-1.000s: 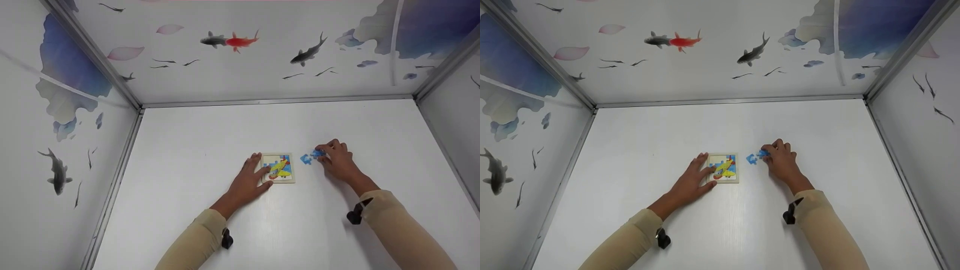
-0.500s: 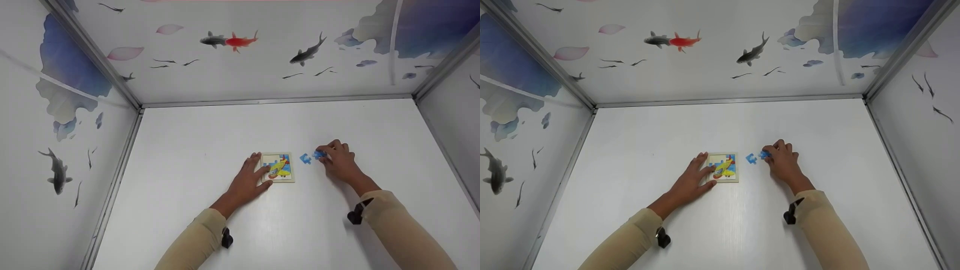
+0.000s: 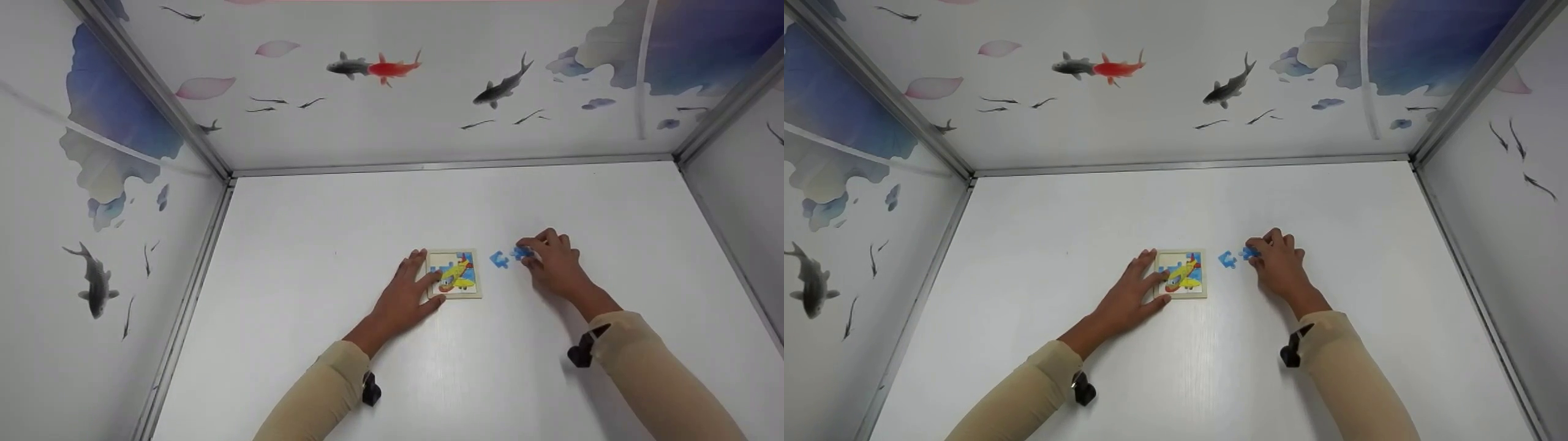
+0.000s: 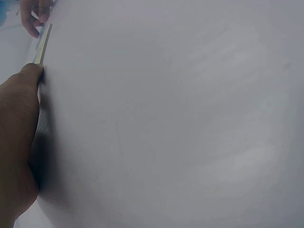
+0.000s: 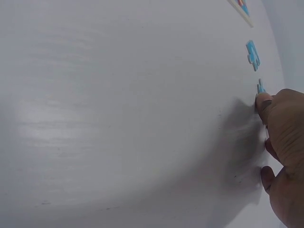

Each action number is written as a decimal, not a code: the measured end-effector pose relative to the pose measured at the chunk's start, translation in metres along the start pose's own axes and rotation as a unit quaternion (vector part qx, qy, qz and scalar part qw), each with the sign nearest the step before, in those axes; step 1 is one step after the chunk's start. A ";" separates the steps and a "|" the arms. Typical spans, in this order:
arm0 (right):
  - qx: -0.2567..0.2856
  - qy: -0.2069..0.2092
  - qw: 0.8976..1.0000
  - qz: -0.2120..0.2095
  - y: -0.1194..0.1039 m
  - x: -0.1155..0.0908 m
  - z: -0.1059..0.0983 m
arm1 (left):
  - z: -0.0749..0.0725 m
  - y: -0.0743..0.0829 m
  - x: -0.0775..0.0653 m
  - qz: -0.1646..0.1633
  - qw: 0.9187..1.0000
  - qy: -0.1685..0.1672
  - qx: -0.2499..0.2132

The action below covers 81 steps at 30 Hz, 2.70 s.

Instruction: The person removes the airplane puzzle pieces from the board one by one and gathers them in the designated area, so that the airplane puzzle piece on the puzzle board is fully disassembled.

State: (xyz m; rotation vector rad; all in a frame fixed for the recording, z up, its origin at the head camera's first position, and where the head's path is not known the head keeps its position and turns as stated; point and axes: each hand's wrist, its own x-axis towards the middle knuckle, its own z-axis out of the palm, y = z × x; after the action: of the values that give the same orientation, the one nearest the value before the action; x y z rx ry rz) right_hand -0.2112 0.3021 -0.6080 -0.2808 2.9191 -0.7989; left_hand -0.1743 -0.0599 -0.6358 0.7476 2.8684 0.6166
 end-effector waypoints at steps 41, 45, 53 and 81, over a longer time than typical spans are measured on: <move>0.003 -0.004 1.000 -0.003 -0.058 0.027 0.027 | 0.000 0.001 -0.001 -0.009 1.000 -0.002 0.001; 0.003 -0.003 1.000 -0.021 -0.064 0.028 0.032 | 0.001 0.000 -0.001 -0.013 1.000 -0.006 0.000; 0.000 -0.014 0.999 -0.042 -0.077 0.030 0.039 | 0.000 -0.001 -0.001 -0.008 1.000 -0.008 -0.002; -0.003 -0.023 0.999 -0.033 -0.091 0.033 0.046 | 0.000 -0.003 0.000 0.008 1.000 0.001 0.006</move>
State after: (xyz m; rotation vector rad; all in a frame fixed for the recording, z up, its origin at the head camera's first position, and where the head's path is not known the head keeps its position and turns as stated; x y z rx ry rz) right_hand -0.2227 0.1964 -0.6022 -0.3918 2.8840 -0.7808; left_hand -0.1752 -0.0622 -0.6367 0.7717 2.8735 0.6035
